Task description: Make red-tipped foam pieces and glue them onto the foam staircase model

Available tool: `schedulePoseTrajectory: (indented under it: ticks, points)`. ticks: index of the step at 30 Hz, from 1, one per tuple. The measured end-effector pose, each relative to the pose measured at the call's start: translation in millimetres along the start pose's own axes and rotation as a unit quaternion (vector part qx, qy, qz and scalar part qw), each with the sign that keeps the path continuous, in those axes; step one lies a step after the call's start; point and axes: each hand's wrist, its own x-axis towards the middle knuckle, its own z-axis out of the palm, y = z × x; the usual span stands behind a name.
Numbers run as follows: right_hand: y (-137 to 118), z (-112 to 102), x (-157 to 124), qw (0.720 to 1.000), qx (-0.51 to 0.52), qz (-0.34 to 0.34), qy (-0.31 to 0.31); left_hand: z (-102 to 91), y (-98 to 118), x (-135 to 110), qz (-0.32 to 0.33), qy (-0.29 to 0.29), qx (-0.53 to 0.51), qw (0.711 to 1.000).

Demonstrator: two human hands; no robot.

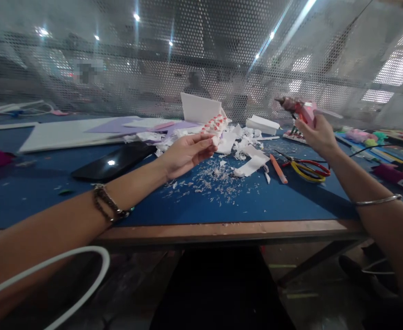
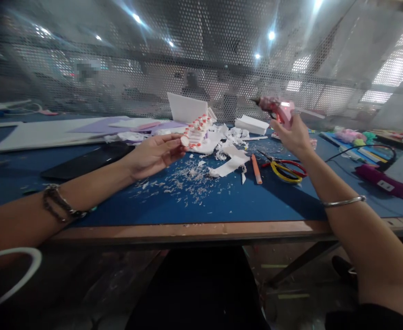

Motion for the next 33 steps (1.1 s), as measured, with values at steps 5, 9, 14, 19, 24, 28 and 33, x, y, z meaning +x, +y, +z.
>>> schedulePoseTrajectory:
  ticks: [5,9,14,19,24,28,33]
  points:
    - [-47,8,-22,0.997,-0.024,-0.053,0.046,2.1,1,0,0.009,0.016,-0.019,1.0]
    - [-64,11,-32,0.992,-0.046,-0.111,0.024,3.1,0,1,0.012,0.024,-0.026,0.999]
    - [-72,13,-39,0.985,-0.039,-0.169,-0.003,4.8,-1,0,0.019,0.028,-0.019,0.999]
    - [-81,16,-46,0.977,-0.044,-0.207,-0.017,8.5,1,-3,0.002,0.02,0.002,1.0]
    - [-86,19,-50,0.975,-0.045,-0.218,-0.027,7.7,-1,-2,-0.002,0.007,-0.009,1.0]
    - [-86,19,-51,0.972,-0.052,-0.226,-0.03,7.1,-2,-1,0.0,0.001,-0.012,1.0]
    - [-85,21,-52,0.97,-0.064,-0.231,-0.026,6.0,-2,-2,-0.002,-0.013,-0.003,1.0]
